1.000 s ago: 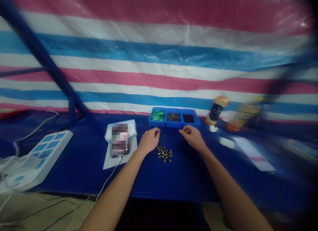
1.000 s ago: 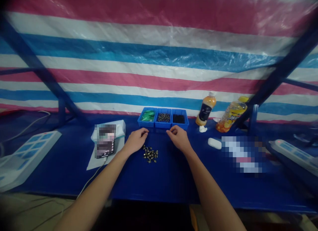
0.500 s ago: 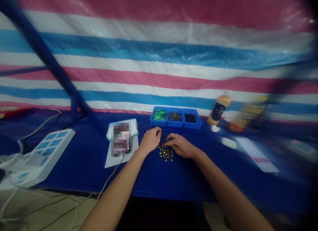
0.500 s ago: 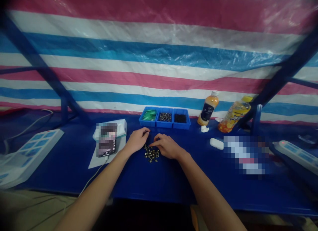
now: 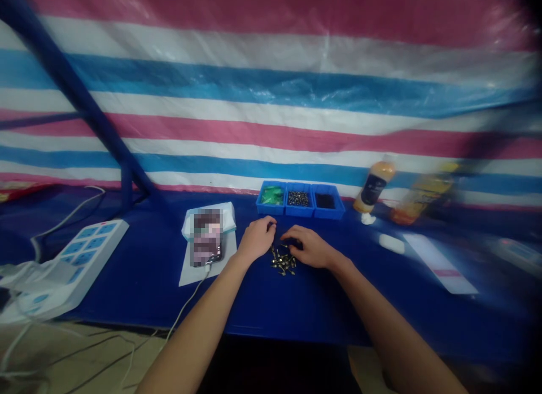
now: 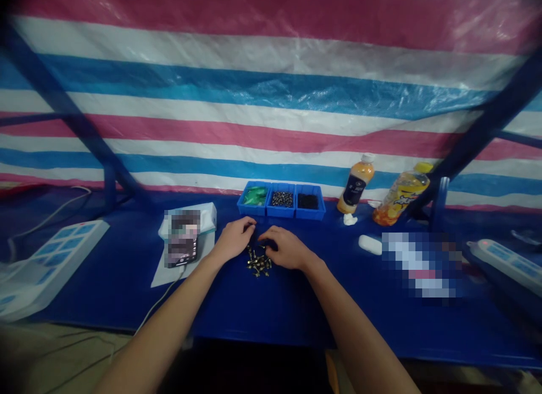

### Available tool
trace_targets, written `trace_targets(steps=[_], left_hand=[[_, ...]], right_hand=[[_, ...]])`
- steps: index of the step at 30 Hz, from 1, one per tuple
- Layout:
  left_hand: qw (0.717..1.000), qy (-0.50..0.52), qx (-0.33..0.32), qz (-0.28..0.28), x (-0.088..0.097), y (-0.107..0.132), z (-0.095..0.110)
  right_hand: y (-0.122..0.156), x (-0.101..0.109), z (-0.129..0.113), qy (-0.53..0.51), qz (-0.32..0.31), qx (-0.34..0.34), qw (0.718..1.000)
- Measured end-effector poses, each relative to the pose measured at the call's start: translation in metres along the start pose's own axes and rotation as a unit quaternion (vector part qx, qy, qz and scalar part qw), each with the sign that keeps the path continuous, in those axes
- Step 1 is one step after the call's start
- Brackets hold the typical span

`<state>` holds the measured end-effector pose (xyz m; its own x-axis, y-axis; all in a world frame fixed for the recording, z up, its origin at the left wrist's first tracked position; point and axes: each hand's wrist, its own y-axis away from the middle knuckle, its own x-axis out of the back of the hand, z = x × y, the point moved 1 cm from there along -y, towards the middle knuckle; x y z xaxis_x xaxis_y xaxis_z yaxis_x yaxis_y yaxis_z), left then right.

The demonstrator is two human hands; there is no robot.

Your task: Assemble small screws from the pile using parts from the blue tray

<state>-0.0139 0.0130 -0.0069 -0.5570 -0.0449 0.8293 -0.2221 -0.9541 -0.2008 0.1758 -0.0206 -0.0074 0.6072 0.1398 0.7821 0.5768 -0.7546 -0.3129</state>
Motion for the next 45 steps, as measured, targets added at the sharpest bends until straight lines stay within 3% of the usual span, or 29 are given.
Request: trace_targets(steps=[13,18,23,28,34,36,39,41,43,45], left_hand=[[1.0,-0.002,-0.008,-0.003,-0.001,-0.001,0.0],[1.0,-0.001,-0.008,-0.004,0.0,0.0,0.001],[1.0,-0.006,-0.002,-0.008,0.002,0.0,0.004],[1.0,-0.01,0.0,-0.011,0.003,0.0,0.004],[1.0,-0.006,0.002,-0.01,0.002,0.0,0.003],[1.0,-0.008,0.004,-0.013,0.002,0.0,0.004],[1.0,-0.009,0.007,-0.021,0.003,0.001,0.005],[1.0,-0.006,0.009,-0.024,0.004,0.001,0.006],[1.0,-0.002,0.009,-0.024,0.004,0.002,0.007],[1.0,-0.003,0.008,-0.022,0.005,0.002,0.007]], right_hand=[[-0.012,-0.005,-0.006,0.142,-0.036,-0.004,0.989],[-0.012,-0.004,-0.008,0.048,0.021,-0.019,0.998],[-0.013,-0.007,-0.002,-0.075,0.08,-0.077,0.991],[-0.015,-0.008,0.013,-0.244,0.15,-0.136,0.948],[-0.009,0.001,0.022,-0.283,0.171,-0.173,0.928],[-0.008,0.006,0.022,-0.292,0.23,-0.184,0.91],[-0.005,0.014,0.029,-0.306,0.374,-0.204,0.851],[-0.001,0.017,0.035,-0.293,0.414,-0.239,0.828],[0.003,0.017,0.039,-0.257,0.373,-0.265,0.851],[0.006,0.014,0.036,-0.204,0.273,-0.24,0.909]])
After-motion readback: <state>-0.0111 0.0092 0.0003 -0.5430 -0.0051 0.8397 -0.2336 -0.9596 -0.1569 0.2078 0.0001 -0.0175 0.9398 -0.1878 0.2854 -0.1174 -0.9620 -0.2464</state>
